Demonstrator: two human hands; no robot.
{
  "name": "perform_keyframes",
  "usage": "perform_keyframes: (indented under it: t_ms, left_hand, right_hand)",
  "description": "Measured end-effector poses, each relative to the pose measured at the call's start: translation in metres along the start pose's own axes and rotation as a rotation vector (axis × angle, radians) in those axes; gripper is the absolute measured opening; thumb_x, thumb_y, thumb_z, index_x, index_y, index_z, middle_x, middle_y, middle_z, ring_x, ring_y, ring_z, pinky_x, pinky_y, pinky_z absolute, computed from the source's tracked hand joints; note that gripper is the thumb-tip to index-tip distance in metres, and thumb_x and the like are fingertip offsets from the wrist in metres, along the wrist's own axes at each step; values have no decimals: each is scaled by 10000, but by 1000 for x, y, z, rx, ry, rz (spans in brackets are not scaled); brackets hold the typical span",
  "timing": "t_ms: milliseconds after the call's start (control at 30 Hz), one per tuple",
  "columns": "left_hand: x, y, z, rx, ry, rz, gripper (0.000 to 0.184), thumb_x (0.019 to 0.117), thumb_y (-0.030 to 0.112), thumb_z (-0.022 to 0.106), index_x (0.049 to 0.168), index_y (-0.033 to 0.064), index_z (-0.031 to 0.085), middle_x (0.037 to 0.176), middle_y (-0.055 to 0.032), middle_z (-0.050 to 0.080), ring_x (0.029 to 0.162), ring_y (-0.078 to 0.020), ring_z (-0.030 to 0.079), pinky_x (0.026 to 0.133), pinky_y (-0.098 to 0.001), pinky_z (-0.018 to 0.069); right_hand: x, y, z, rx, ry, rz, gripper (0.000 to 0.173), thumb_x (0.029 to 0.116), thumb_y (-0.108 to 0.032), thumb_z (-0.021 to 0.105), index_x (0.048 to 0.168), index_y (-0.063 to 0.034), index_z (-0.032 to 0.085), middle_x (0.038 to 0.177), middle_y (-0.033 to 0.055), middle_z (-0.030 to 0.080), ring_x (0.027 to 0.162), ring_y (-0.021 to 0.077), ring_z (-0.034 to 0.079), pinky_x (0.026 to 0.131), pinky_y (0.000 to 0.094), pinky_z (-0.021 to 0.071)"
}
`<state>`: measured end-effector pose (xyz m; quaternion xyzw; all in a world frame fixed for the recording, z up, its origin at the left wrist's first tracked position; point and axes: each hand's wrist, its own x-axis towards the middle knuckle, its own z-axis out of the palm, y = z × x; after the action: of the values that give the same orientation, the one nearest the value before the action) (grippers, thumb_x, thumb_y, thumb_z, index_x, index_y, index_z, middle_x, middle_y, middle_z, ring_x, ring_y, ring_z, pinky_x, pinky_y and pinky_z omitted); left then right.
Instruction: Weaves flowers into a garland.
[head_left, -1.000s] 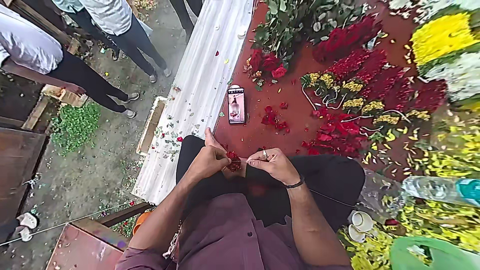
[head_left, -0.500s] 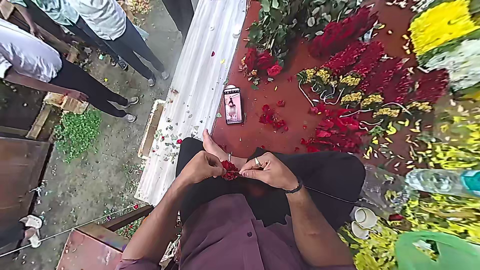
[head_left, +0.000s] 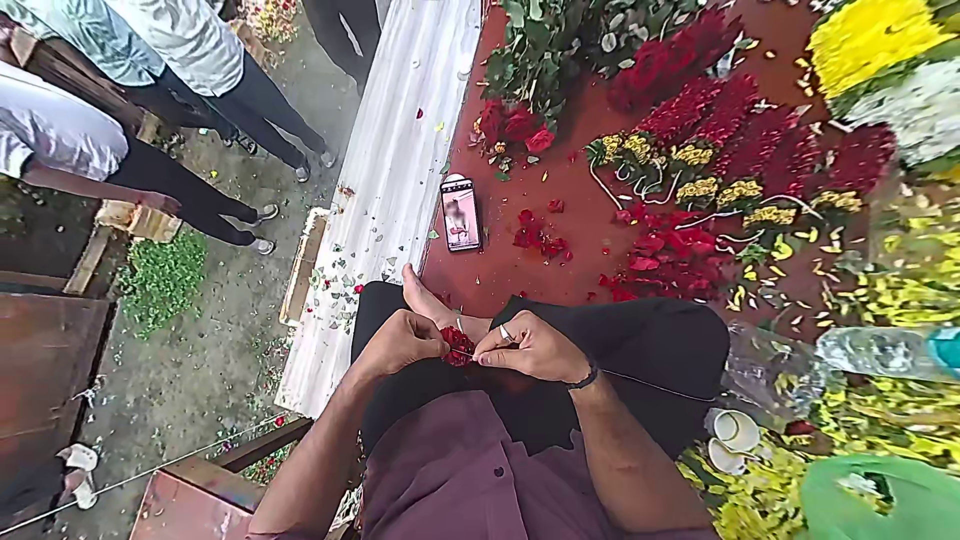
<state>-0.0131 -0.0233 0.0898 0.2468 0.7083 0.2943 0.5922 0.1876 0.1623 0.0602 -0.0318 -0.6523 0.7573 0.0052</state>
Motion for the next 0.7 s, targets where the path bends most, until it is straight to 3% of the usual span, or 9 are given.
perform_keyframes:
  t_ms: [267,367,433,467,533,600,700]
  left_hand:
    - [-9,3,1,-68,56,32,120,886,199,746,812,105,752,729,65,695,683,-13,631,671,-242,531]
    - [-11,6,2,-87,62,36,107,863,180,772,794,102,749,704,66,683,648,-9,608,632,-230,510]
    - [-10,9,4,-82,92,46,114,854,185,774,783,101,746,688,58,678,629,-19,605,616,-240,511]
    - [-9,9,5,-78,107,59,119,854,192,769,779,105,743,681,56,675,621,-21,603,606,-243,510]
    - [-5,7,8,-79,133,91,134,862,213,763,782,106,747,678,51,672,616,-32,601,598,-255,507]
    - [1,4,13,-94,141,132,146,888,226,746,805,106,755,693,52,676,625,-37,604,605,-258,510]
    - [13,1,21,-132,136,162,153,901,222,733,811,101,757,701,46,682,631,-42,612,611,-262,520]
  right_hand:
    - [-2,-1,0,34,-27,2,117,948,-115,709,946,-32,791,849,-30,758,770,-44,661,723,168,551]
    - [-5,0,-8,33,1,30,119,947,-126,710,951,-39,790,850,-39,755,766,-45,657,725,167,551]
    - [-8,4,-21,-8,50,92,145,961,-176,700,983,-63,788,889,-31,736,769,-5,640,711,196,546]
    - [-9,7,-32,-50,85,138,177,978,-206,674,1026,-74,782,964,-11,735,851,43,661,779,247,567]
    - [-10,18,-58,-121,273,256,220,1002,-221,641,1114,-75,761,1073,42,745,951,136,699,851,351,595]
    - [-5,38,-88,-232,576,357,211,1020,-193,625,1144,-70,745,1063,72,746,932,167,708,840,393,598]
    - [16,67,-137,-391,854,460,164,974,-111,653,1077,-59,770,994,89,756,860,189,703,829,436,581]
